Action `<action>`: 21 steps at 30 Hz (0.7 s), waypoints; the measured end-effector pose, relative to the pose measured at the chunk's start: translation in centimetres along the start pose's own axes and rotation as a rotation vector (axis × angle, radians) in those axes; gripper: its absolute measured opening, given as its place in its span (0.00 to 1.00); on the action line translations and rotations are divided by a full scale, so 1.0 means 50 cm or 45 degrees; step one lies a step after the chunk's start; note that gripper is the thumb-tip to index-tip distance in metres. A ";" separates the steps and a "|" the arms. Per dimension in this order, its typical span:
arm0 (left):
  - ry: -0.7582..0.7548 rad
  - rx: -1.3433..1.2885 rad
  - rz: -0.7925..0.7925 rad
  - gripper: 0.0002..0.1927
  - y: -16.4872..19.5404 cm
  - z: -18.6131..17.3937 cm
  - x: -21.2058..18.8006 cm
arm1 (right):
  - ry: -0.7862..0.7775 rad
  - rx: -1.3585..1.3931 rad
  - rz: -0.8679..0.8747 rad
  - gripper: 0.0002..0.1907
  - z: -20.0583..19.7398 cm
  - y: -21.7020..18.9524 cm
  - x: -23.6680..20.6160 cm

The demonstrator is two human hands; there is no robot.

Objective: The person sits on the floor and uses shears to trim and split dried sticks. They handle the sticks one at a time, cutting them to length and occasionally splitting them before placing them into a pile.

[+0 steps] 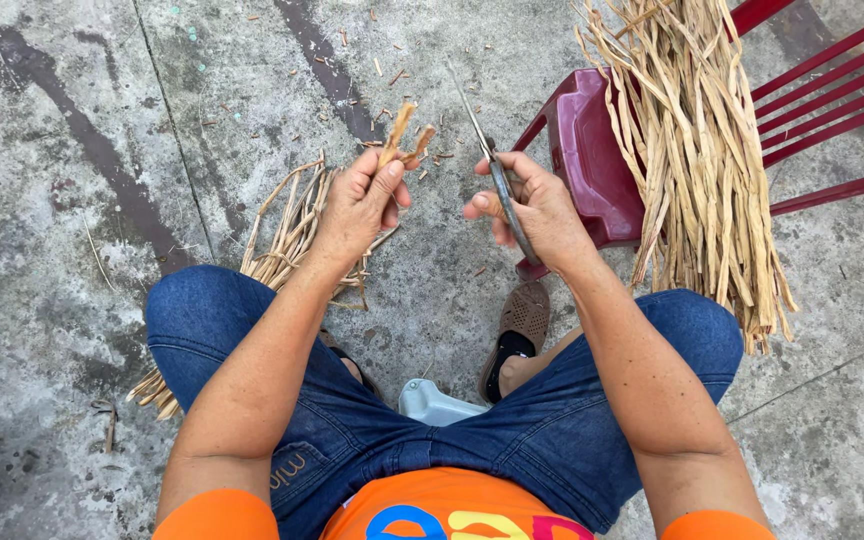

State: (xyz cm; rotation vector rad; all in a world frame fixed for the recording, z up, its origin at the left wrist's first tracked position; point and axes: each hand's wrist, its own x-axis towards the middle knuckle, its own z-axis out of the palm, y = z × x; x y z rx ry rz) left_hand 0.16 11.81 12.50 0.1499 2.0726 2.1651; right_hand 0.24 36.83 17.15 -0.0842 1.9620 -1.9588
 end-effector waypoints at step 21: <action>-0.361 0.311 0.145 0.16 -0.030 0.098 -0.052 | 0.466 0.206 -0.457 0.22 -0.043 -0.001 0.011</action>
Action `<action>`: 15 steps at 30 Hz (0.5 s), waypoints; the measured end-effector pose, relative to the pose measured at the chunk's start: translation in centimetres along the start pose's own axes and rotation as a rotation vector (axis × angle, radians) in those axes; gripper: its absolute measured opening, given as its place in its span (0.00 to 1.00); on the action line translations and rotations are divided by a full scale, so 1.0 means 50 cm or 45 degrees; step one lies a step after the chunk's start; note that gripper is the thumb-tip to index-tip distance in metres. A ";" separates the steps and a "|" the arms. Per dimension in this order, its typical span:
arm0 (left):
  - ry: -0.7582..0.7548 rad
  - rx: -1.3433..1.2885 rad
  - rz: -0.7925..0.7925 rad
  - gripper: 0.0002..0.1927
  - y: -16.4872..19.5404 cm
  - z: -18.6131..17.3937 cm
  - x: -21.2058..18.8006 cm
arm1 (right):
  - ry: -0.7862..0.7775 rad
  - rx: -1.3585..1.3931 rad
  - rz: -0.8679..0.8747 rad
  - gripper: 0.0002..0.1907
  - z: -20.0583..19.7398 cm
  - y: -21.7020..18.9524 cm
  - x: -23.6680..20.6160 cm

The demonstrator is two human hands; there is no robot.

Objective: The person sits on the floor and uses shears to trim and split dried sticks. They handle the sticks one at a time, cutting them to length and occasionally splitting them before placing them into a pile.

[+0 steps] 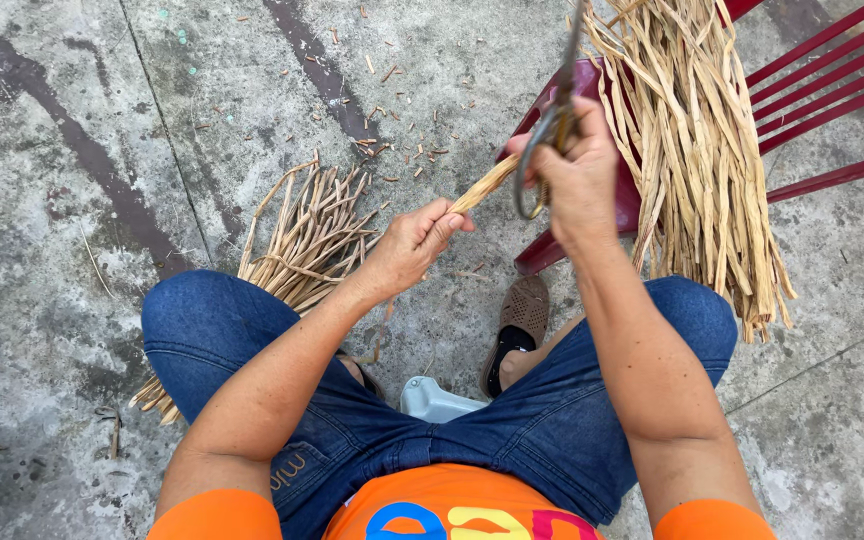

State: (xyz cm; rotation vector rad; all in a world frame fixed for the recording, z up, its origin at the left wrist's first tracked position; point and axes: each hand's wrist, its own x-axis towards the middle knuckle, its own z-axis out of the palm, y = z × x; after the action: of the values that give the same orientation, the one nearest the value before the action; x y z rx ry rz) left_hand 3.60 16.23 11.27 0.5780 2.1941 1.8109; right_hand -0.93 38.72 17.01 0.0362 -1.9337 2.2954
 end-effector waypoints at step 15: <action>-0.102 0.682 -0.030 0.11 -0.086 -0.038 -0.056 | 0.347 0.203 -0.301 0.22 -0.324 -0.105 0.013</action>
State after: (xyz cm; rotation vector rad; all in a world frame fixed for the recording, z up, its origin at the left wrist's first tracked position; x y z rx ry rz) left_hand 4.65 12.63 7.27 0.7034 2.6159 1.1506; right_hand 0.23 55.58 19.41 -0.0290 -1.5265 2.1636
